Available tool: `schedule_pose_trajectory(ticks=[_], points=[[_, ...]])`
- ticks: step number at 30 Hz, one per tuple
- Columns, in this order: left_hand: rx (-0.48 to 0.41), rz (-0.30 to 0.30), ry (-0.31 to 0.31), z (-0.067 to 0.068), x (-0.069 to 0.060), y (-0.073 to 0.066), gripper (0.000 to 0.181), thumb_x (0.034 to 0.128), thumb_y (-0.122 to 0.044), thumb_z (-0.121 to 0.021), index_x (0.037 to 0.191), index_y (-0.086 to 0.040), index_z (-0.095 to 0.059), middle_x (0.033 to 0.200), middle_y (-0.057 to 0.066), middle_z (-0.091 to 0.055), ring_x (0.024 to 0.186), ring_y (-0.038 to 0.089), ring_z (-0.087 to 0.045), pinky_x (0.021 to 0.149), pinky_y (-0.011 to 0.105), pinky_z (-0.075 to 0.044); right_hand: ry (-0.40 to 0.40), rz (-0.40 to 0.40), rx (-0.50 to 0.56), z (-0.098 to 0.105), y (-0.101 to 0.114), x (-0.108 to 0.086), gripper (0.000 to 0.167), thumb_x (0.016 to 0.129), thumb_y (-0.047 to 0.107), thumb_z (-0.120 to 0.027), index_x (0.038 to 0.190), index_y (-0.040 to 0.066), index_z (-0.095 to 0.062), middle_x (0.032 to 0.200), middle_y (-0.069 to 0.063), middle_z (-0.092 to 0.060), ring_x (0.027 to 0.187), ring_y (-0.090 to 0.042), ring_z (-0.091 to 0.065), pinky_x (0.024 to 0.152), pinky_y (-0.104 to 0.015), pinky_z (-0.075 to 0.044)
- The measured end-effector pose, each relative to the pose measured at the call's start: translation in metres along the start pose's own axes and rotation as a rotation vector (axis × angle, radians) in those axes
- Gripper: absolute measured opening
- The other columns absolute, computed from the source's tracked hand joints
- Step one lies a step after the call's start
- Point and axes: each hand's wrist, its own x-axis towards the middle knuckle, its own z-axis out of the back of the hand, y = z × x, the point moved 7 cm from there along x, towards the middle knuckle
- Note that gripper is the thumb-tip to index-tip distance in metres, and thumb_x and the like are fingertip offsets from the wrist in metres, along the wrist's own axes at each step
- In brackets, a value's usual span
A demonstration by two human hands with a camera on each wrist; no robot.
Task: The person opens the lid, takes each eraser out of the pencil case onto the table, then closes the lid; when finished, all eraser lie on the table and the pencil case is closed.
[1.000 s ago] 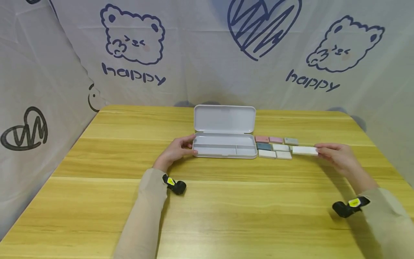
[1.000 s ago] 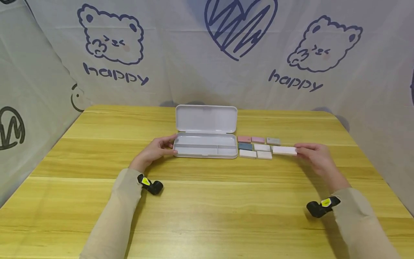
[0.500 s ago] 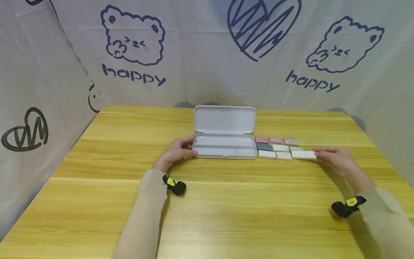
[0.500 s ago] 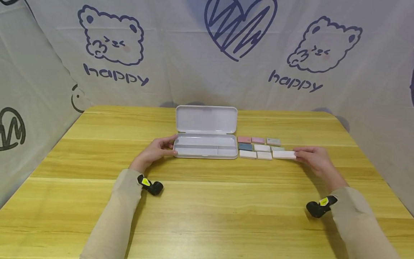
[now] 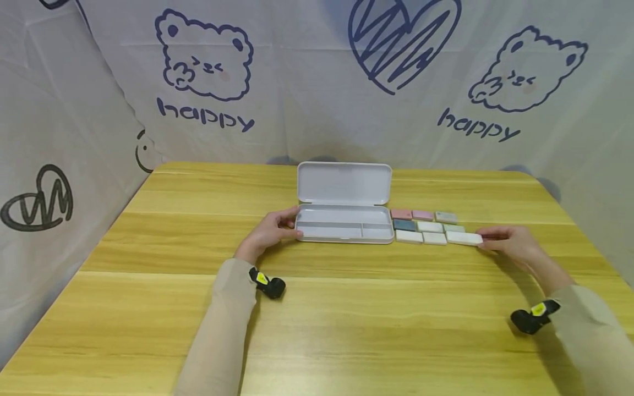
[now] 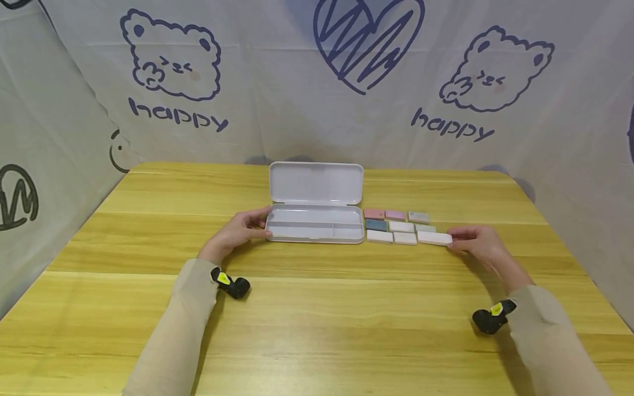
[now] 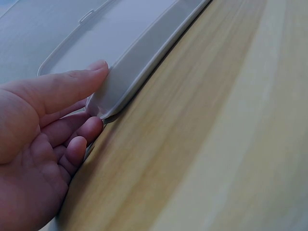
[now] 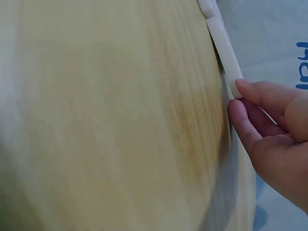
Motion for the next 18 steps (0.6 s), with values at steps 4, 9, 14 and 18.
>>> schedule_pose_trajectory(ticks=[4, 9, 14, 18], points=[[-0.003, 0.007, -0.004, 0.0, 0.001, 0.002, 0.064, 0.0774, -0.005, -0.067, 0.135, -0.003, -0.038, 0.097, 0.013, -0.049, 0.085, 0.018, -0.041, 0.061, 0.022, -0.033, -0.016, -0.004, -0.101, 0.0, 0.0, 0.002, 0.035, 0.077, 0.007, -0.069, 0.107, -0.009, -0.06, 0.079, 0.016, -0.061, 0.072, 0.004, -0.053, 0.062, -0.018, -0.045], [-0.003, 0.004, -0.004, 0.001, 0.002, 0.003, 0.064, 0.0773, -0.006, -0.067, 0.134, -0.004, -0.038, 0.098, 0.014, -0.048, 0.086, 0.019, -0.04, 0.061, 0.023, -0.033, -0.022, 0.016, -0.208, -0.001, 0.004, 0.002, 0.045, 0.078, 0.008, -0.067, 0.112, -0.018, -0.051, 0.081, 0.007, -0.063, 0.069, 0.002, -0.051, 0.058, -0.019, -0.043], [0.0, 0.004, -0.005, 0.001, 0.001, 0.003, 0.065, 0.0772, -0.006, -0.068, 0.135, -0.004, -0.038, 0.099, 0.014, -0.049, 0.088, 0.019, -0.041, 0.062, 0.023, -0.034, -0.017, 0.044, -0.297, -0.002, 0.014, 0.001, 0.046, 0.079, 0.012, -0.067, 0.112, -0.017, -0.052, 0.085, -0.005, -0.065, 0.068, 0.001, -0.051, 0.057, -0.021, -0.044], [-0.005, 0.0, -0.004, 0.0, 0.002, 0.003, 0.065, 0.0771, -0.006, -0.068, 0.134, -0.004, -0.038, 0.098, 0.013, -0.049, 0.087, 0.019, -0.041, 0.064, 0.023, -0.034, -0.016, 0.043, -0.312, -0.002, 0.022, 0.002, 0.046, 0.082, 0.016, -0.065, 0.113, -0.015, -0.052, 0.091, -0.011, -0.064, 0.069, 0.001, -0.052, 0.06, -0.023, -0.046]])
